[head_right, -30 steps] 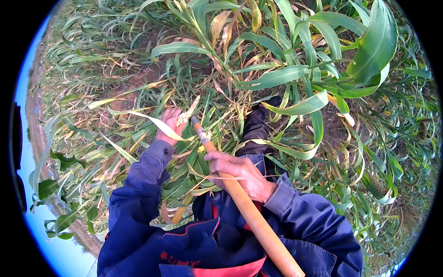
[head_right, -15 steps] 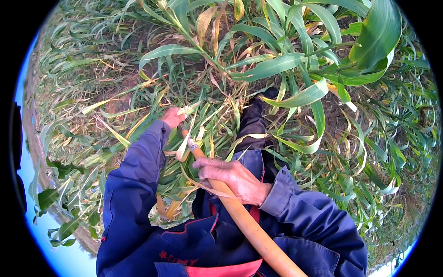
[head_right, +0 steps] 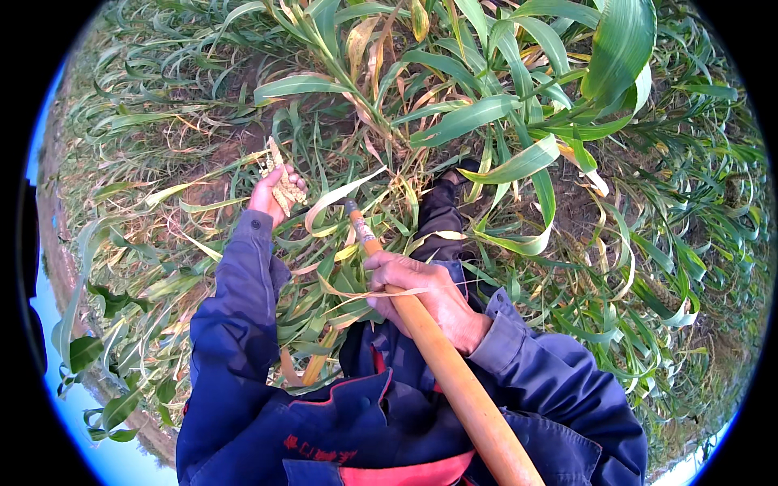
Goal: The person uses a sickle to cut mature grain stalks in a field, gathers them into bundles, and places the harvested grain heads into a white sack. The person repeats this process across multiple stalks.
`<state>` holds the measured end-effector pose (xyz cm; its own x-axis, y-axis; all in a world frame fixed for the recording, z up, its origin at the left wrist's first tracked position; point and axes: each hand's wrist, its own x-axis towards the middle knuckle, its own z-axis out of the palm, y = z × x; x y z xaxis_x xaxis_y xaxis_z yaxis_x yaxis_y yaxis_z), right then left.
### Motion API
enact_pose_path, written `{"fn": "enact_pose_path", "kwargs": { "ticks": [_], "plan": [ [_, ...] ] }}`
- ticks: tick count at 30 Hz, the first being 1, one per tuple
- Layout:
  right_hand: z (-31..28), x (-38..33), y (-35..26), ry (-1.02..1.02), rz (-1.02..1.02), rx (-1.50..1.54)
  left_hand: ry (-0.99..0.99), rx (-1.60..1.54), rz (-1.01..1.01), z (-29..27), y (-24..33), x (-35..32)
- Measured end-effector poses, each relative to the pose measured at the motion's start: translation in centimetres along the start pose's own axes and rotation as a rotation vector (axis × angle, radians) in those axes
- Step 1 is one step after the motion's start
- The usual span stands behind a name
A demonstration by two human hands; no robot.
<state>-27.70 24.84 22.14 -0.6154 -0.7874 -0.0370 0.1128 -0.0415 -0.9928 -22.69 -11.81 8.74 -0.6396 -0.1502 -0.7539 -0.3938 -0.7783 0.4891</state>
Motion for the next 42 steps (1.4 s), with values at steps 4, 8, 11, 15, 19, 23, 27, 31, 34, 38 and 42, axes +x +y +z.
{"fn": "enact_pose_path", "kwargs": {
  "ticks": [4,8,11,15,19,23,27,31,34,38,42],
  "plan": [
    [0.4,-0.1,1.3,0.031,0.045,0.088,0.046,-0.041,-0.023,1.3,-1.0,0.2],
    [2.8,0.5,3.9,0.018,-0.046,0.074,-0.016,0.067,0.061,1.5,-1.1,0.3],
    [1.7,-1.7,1.9,0.025,0.038,0.119,0.060,0.032,0.078,-0.3,-1.9,-0.4],
    [-2.2,-4.7,-5.0,0.163,0.140,0.140,0.001,-0.015,0.240,1.1,-0.5,-2.0],
    [-5.8,-4.7,-7.0,0.318,0.141,-0.034,0.023,0.359,0.473,8.8,2.3,-3.8],
    [-6.5,-6.4,-6.6,0.576,0.167,-0.080,0.023,0.701,0.591,15.7,0.7,-3.0],
    [-6.2,-11.5,-5.7,0.750,0.278,-0.022,-0.123,0.927,0.614,21.7,-2.6,-4.5],
    [-7.0,-14.9,-5.6,0.999,0.364,0.041,-0.462,1.301,0.703,26.4,-6.7,-6.9],
    [-7.1,-16.7,-5.9,1.203,0.419,0.075,-0.725,1.392,0.776,32.4,-10.1,-9.4],
    [-7.8,-16.8,-5.7,1.467,0.415,0.133,-0.655,1.080,0.352,41.4,-12.1,-10.6],
    [-9.3,-16.1,-5.1,1.621,0.219,0.118,-0.672,1.274,0.584,52.0,-11.3,-1.9]
  ]
}}
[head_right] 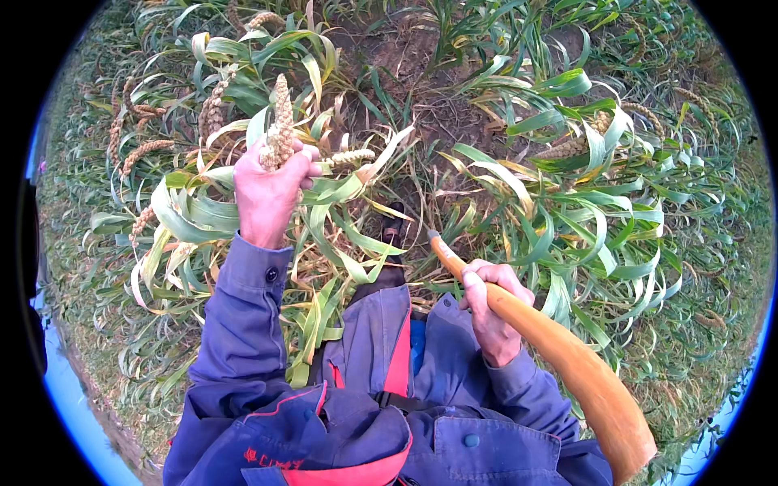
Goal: The person uses a sickle to cut mature grain stalks in a field, gathers them into bundles, and places the harvested grain heads into a white sack. The person repeats this process across multiple stalks.
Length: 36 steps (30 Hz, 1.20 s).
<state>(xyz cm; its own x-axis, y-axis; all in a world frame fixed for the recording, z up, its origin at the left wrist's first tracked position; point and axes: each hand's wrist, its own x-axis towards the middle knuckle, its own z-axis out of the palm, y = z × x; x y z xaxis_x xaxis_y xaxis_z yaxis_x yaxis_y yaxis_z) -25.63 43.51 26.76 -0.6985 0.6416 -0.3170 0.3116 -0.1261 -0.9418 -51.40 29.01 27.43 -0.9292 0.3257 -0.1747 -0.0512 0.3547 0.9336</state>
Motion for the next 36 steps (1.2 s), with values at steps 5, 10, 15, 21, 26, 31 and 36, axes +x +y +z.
{"fn": "enact_pose_path", "kwargs": {
  "ticks": [5,10,15,21,26,31,36],
  "plan": [
    [1.0,1.1,-0.2,0.099,-0.027,-0.031,-0.498,0.714,-0.047,2.7,4.1,12.8],
    [2.4,1.8,0.7,0.162,-0.072,-0.018,-0.873,1.488,-0.137,7.0,-5.5,19.6],
    [2.1,2.1,0.9,0.215,-0.051,0.016,-0.580,1.339,-0.225,8.0,-12.9,19.6],
    [2.0,2.7,1.1,0.227,-0.066,0.042,-0.674,1.259,-0.361,0.9,-18.4,20.2],
    [2.1,3.4,1.4,0.116,-0.224,0.016,-0.738,1.110,-0.119,-3.3,-17.2,17.8],
    [3.4,3.4,1.4,0.062,-0.050,0.061,-0.495,1.083,-0.588,-7.3,-19.8,17.3],
    [4.7,3.5,1.3,-0.031,-0.004,0.040,-0.404,0.987,-0.671,-10.9,-21.5,16.3]
  ]
}}
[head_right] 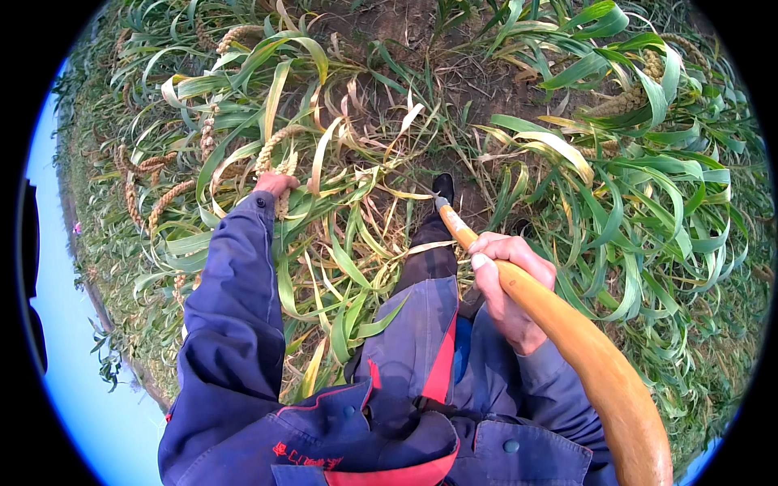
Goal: The person uses a sickle to cut mature grain stalks in a field, gathers them into bundles, and places the harvested grain heads into a white sack. The person repeats this process across multiple stalks.
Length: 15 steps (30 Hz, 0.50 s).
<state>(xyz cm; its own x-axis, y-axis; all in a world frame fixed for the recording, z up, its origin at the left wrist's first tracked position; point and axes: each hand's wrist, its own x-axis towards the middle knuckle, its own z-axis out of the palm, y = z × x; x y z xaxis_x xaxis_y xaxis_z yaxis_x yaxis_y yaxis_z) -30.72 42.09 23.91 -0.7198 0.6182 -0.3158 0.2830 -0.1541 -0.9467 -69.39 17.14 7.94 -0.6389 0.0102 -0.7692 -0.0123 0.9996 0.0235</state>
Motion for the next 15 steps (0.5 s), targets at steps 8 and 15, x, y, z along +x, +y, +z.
{"fn": "enact_pose_path", "kwargs": {
  "ticks": [8,15],
  "plan": [
    [1.8,0.1,0.8,-0.025,-0.009,-0.063,0.014,-0.642,0.389,1.6,-1.5,-6.1],
    [2.9,0.6,0.1,-0.030,-0.093,-0.044,0.331,-1.181,0.476,-1.2,1.1,-9.0]
  ]
}}
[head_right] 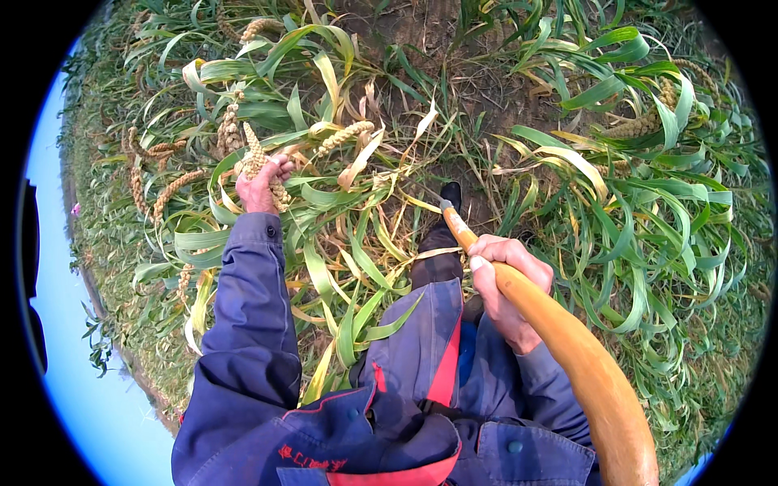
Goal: The person uses a sickle to cut mature grain stalks in a field, gathers them into bundles, and places the harvested grain heads into a white sack. The person repeats this process across multiple stalks.
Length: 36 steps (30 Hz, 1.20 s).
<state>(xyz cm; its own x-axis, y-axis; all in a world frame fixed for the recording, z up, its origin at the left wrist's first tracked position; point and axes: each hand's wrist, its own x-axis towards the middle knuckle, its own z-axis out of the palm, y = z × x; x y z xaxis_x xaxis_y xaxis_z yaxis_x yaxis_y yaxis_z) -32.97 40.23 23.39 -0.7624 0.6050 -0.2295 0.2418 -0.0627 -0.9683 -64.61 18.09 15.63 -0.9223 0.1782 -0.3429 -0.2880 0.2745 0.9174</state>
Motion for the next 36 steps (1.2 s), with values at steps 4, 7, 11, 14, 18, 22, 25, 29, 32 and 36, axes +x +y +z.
{"fn": "enact_pose_path", "kwargs": {
  "ticks": [4,7,11,14,18,22,25,29,32,36],
  "plan": [
    [0.9,0.4,-0.3,0.035,-0.050,0.027,0.083,0.458,-0.005,0.6,-0.2,2.5],
    [1.8,0.8,-0.3,0.054,-0.035,0.073,-0.117,0.784,0.014,4.4,1.3,2.4],
    [2.7,1.3,-1.2,0.045,-0.034,0.099,-0.528,0.939,0.137,6.8,-1.8,4.2],
    [3.3,1.3,-1.5,0.038,-0.131,0.056,-0.775,0.989,0.106,9.3,0.0,3.3],
    [3.8,1.3,-0.9,0.018,-0.290,0.053,-0.838,1.001,0.126,10.1,0.5,3.5],
    [4.9,1.2,-1.9,0.001,-0.325,0.086,-0.594,0.308,-0.133,9.0,2.7,3.5],
    [5.7,1.8,-2.6,-0.095,-0.377,0.059,-0.500,0.192,-0.151,8.2,4.0,3.6],
    [6.7,1.6,-3.5,-0.172,-0.454,0.071,-0.530,0.196,-0.139,6.3,4.5,2.6],
    [7.7,0.9,-4.7,-0.146,-0.400,0.081,-0.545,0.277,-0.118,5.4,4.6,2.4],
    [5.6,-1.3,-6.7,-0.161,-0.441,0.002,-0.489,0.231,-0.168,4.9,4.6,1.8]
  ]
}}
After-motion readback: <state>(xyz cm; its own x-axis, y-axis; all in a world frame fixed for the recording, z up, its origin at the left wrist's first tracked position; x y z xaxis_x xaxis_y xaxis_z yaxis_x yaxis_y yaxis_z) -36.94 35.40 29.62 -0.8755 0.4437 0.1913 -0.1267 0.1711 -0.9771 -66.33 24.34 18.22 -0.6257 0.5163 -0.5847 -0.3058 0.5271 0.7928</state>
